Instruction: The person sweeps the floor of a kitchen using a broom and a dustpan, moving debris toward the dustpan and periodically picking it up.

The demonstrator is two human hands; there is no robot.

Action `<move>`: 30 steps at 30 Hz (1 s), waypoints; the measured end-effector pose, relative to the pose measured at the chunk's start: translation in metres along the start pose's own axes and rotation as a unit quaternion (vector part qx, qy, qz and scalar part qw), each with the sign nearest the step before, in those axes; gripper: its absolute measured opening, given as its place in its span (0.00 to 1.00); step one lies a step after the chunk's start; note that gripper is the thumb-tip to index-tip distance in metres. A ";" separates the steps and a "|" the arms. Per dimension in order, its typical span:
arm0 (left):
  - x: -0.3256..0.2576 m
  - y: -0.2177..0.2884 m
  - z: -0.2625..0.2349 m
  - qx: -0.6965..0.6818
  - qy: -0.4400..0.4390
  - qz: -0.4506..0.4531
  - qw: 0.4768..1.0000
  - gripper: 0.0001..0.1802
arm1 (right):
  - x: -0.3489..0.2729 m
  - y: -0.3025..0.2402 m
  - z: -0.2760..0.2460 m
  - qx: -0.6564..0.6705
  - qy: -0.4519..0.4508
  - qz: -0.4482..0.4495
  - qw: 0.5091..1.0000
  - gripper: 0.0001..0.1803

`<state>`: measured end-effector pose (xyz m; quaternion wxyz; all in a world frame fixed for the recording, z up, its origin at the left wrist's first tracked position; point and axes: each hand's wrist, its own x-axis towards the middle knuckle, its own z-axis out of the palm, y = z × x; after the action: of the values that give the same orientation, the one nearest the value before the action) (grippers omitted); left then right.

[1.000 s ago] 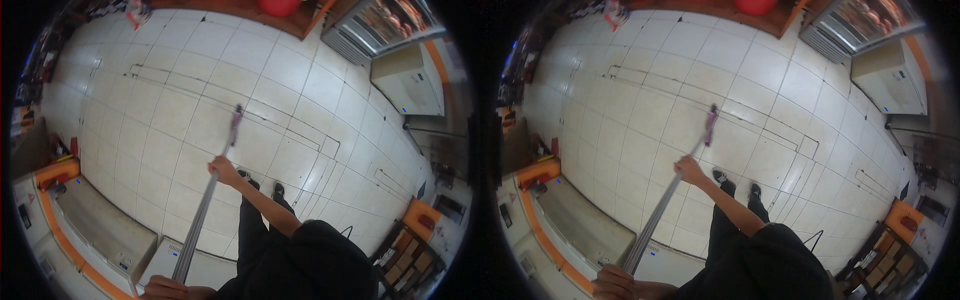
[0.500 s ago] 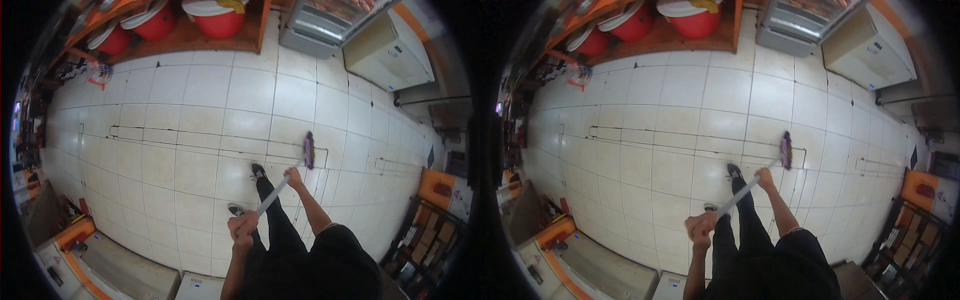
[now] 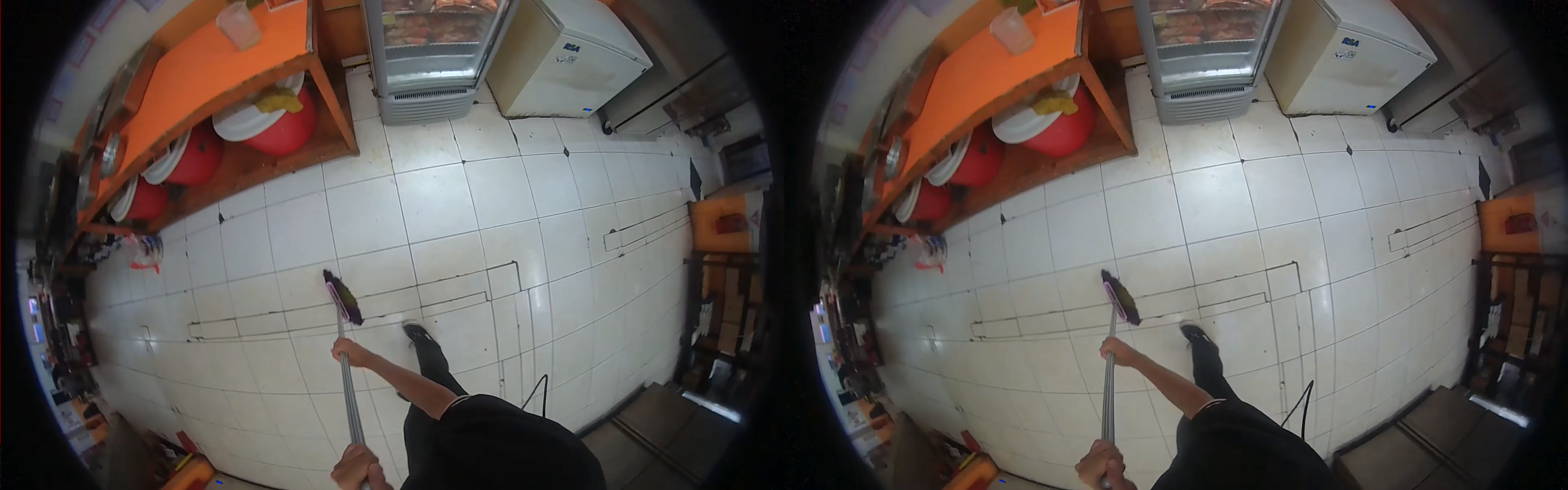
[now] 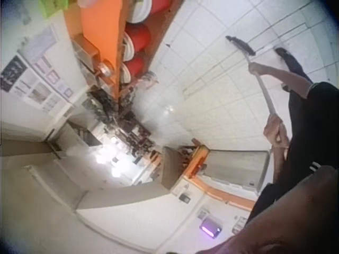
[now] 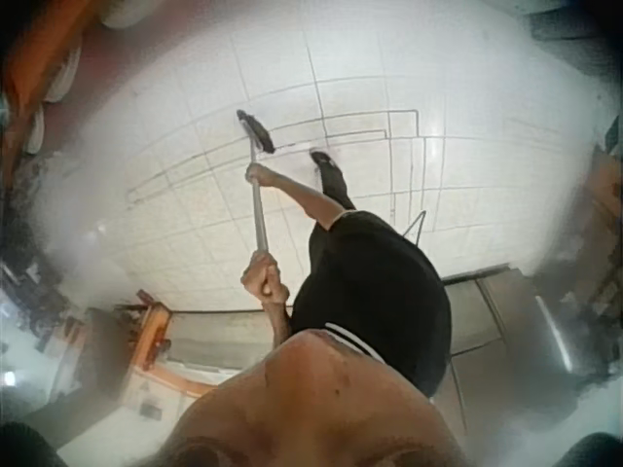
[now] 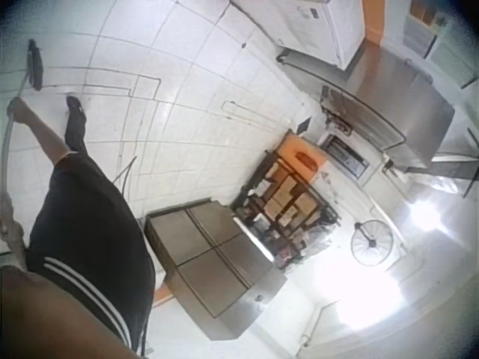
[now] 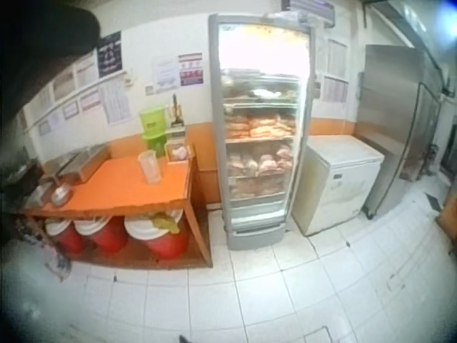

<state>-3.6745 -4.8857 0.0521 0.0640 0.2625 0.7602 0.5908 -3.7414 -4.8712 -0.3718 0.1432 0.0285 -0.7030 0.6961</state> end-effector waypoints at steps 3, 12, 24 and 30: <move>-0.006 0.014 -0.041 0.062 0.067 0.011 0.996 0.19 | 0.016 -0.027 0.016 -0.026 -0.041 -0.016 0.999 0.07; 0.020 0.073 -0.071 -0.241 0.055 0.052 0.967 0.21 | -0.053 -0.138 -0.097 -0.268 0.020 0.108 0.957 0.06; -0.001 0.006 0.010 -0.131 0.036 0.027 0.990 0.22 | -0.058 -0.015 -0.072 -0.083 0.089 0.078 0.990 0.07; 0.006 0.016 0.026 0.075 -0.088 -0.021 0.993 0.13 | 0.020 -0.010 0.023 0.025 -0.083 -0.001 0.996 0.09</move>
<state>-3.6636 -4.8582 0.0609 0.1234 0.3014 0.7990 0.5055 -3.7621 -4.8914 -0.3566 0.0845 0.0906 -0.6945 0.7087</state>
